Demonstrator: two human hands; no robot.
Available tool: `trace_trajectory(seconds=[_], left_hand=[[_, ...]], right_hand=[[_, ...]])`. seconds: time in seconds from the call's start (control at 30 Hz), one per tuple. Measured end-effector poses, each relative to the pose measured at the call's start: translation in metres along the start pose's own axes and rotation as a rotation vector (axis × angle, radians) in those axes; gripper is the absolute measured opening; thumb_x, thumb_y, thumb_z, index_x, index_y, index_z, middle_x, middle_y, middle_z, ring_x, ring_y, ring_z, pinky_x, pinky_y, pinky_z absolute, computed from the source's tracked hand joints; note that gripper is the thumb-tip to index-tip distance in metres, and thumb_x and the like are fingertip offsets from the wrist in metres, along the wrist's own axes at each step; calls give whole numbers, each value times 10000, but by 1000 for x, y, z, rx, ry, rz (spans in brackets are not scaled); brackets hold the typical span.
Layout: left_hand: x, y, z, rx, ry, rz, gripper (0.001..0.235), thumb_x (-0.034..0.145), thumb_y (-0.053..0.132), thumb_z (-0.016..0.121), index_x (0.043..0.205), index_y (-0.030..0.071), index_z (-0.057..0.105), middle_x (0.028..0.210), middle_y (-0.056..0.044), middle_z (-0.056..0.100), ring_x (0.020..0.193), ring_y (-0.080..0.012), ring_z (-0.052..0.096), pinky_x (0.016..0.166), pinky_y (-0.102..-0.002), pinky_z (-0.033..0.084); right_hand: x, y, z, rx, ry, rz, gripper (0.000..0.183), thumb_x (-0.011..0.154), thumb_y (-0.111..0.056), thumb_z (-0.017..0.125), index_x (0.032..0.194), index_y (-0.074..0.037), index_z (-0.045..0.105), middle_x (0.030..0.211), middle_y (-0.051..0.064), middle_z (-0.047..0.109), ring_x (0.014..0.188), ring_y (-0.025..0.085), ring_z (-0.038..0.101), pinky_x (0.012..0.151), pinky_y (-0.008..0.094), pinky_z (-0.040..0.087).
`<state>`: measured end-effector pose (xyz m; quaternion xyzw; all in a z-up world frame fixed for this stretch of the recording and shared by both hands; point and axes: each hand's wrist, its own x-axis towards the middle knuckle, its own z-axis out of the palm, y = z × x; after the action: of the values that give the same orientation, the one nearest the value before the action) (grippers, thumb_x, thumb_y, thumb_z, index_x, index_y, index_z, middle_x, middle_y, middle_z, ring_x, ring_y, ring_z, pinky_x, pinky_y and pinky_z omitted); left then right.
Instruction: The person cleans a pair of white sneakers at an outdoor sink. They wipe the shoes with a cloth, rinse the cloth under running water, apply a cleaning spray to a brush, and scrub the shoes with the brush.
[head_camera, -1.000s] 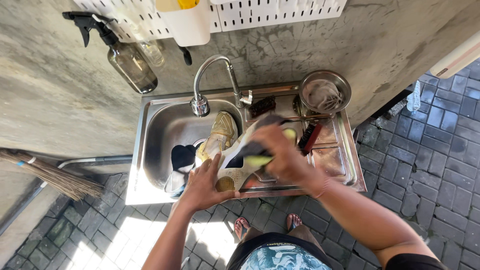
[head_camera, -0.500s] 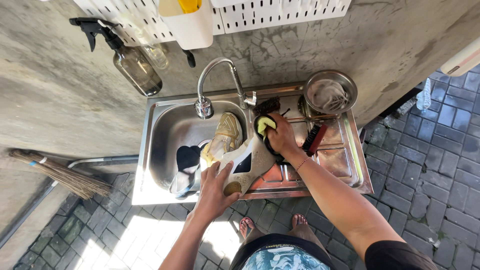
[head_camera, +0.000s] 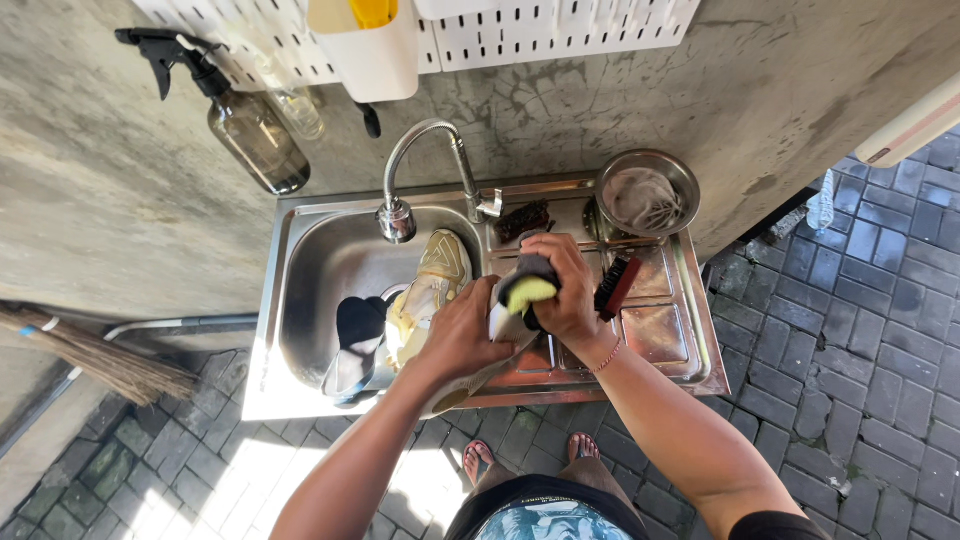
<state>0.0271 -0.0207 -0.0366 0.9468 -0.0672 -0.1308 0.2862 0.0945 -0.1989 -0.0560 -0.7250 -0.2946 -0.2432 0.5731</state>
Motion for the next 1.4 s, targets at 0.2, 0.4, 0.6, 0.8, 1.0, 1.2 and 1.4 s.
trace_trajectory(seconds=[0.2, 0.4, 0.6, 0.8, 1.0, 1.2, 1.4], left_hand=[[-26, 30, -10, -177, 356, 138, 816, 571, 352, 865, 1292, 153, 539, 1021, -158, 668, 1023, -441, 675, 808, -584, 526], [-31, 42, -37, -484, 442, -51, 880, 545, 381, 942, 1312, 180, 559, 1106, -198, 713, 1123, -463, 665, 923, -581, 540], [-37, 24, -28, -508, 435, 15, 847, 551, 364, 964, 1268, 160, 562, 1063, -236, 711, 1090, -502, 668, 892, -626, 534], [-27, 24, 2, -304, 523, 296, 718, 523, 189, 896, 1186, 166, 622, 1022, -123, 712, 994, -393, 715, 831, -507, 581], [-40, 37, -28, -604, 610, 272, 799, 544, 200, 885, 1255, 44, 554, 995, -265, 681, 981, -514, 681, 833, -613, 513], [-50, 52, -31, -701, 431, 142, 727, 578, 273, 888, 1201, 76, 569, 968, -230, 712, 934, -444, 697, 819, -567, 522], [-47, 56, -35, -549, 354, -73, 681, 634, 326, 862, 1231, 210, 556, 1016, -139, 736, 1026, -384, 730, 835, -539, 566]], right_hand=[[13, -25, -17, 78, 114, -49, 371, 1009, -319, 500, 1077, -2, 679, 1114, 177, 698, 1028, 367, 699, 901, 423, 534], [-50, -7, -9, -872, 205, -362, 232, 935, -201, 576, 844, 5, 630, 708, 195, 547, 664, 355, 605, 819, 469, 576], [-8, -56, -34, 33, 172, 194, 288, 814, 1, 696, 1102, 0, 710, 985, 216, 737, 913, 340, 712, 848, 452, 526], [49, -114, -37, -64, -51, -223, 401, 936, -365, 663, 1202, -75, 742, 1249, 125, 729, 1189, 351, 658, 1095, 420, 408], [-7, -108, -2, -26, 152, -122, 570, 1105, -416, 393, 1565, -81, 427, 1652, 206, 331, 1507, 402, 322, 1213, 518, 297], [37, -120, -25, -119, -16, -168, 576, 903, 92, 578, 1473, 54, 507, 1553, 298, 452, 1402, 508, 447, 1153, 579, 367], [37, -109, -16, -200, -156, -396, 834, 877, -719, 551, 1405, -78, 627, 1449, 165, 609, 1346, 398, 566, 1211, 587, 354]])
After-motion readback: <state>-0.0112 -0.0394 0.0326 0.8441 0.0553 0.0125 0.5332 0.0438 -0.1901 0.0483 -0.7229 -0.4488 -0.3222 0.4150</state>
